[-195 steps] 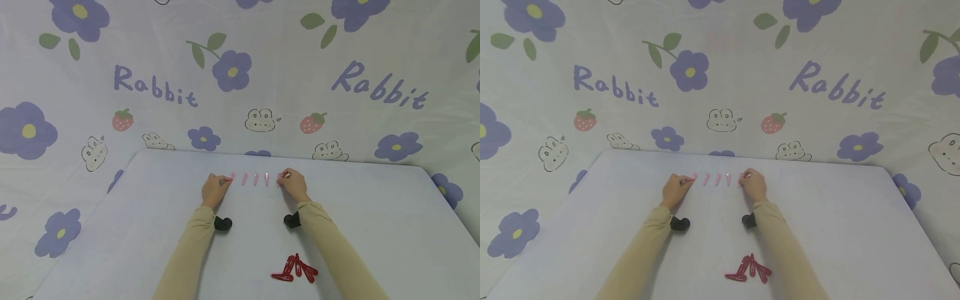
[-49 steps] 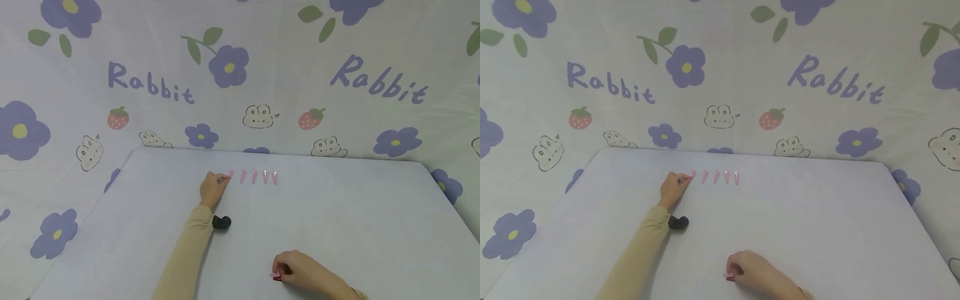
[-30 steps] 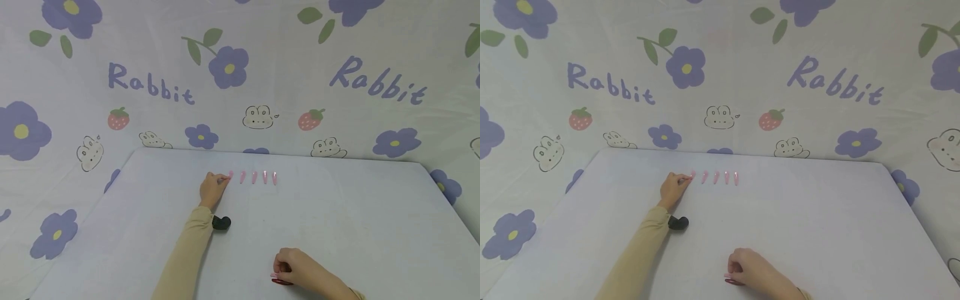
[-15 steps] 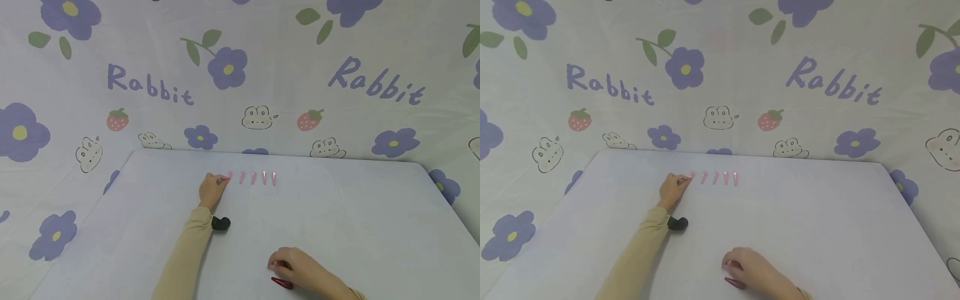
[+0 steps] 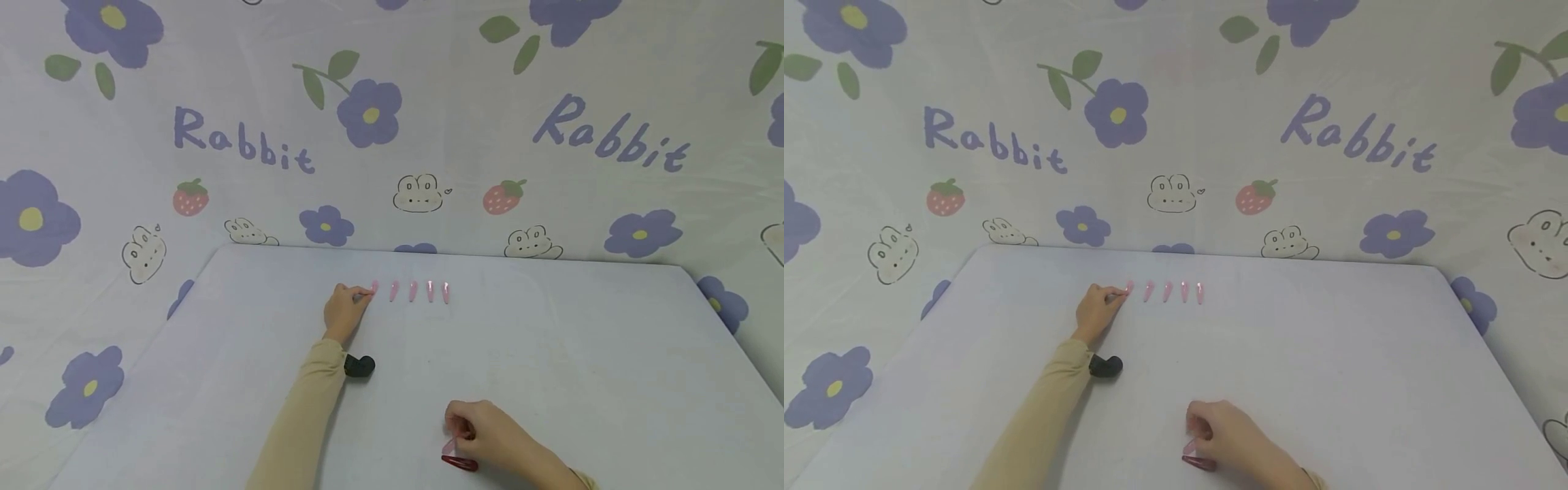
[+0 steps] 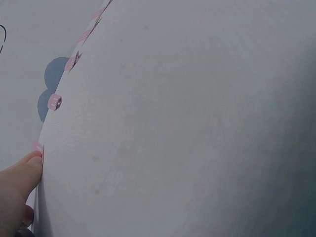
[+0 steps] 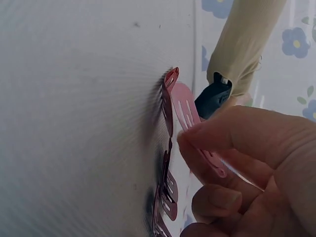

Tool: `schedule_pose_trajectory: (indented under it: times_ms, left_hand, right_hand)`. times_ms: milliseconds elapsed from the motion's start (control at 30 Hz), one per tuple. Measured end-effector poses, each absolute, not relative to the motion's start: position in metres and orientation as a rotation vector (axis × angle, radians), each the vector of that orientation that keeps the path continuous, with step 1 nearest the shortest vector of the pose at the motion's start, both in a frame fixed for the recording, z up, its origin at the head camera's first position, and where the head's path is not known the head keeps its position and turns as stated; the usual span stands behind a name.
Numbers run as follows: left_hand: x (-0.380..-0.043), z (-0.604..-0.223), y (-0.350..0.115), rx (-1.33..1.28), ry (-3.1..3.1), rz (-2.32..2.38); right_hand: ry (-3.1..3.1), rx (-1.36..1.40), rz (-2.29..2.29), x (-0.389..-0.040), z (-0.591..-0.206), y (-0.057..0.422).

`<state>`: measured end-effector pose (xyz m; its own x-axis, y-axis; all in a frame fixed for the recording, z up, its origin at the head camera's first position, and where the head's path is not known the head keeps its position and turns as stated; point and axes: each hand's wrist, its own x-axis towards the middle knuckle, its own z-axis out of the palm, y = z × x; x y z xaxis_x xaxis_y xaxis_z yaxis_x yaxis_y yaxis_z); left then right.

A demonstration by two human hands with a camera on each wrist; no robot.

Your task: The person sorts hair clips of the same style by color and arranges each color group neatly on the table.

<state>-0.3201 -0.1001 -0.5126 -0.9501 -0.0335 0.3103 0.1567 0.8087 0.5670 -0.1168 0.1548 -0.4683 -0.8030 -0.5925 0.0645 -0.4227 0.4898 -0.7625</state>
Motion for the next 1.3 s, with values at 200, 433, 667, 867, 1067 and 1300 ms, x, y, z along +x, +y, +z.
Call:
schedule_pose_trajectory:
  times_ms: [200,433,667,867,1067,1300]
  left_hand:
    - [-0.321,-0.513,-0.1,-0.077,-2.705,-0.865]
    - [-0.321,-0.514,-0.1,-0.077,-2.705,-0.847]
    - [-0.319,-0.51,-0.101,-0.077,-2.701,-0.847]
    - [-0.319,-0.508,-0.101,-0.067,-2.701,-0.858]
    - [-0.321,-0.509,-0.1,-0.081,-2.703,-0.868]
    - [-0.32,-0.511,-0.1,-0.091,-2.696,-0.878]
  right_hand:
    - [2.554,-0.938,-1.201,-0.117,-0.47,0.155]
    - [2.504,-0.885,-1.313,-0.119,-0.47,0.155]
    - [2.477,-0.876,-1.421,-0.124,-0.471,0.156]
    - [2.519,-0.773,-1.408,-0.128,-0.47,0.159]
    - [2.552,-0.816,-1.41,-0.132,-0.47,0.164]
    - [2.525,-0.897,-1.35,-0.144,-0.469,0.167]
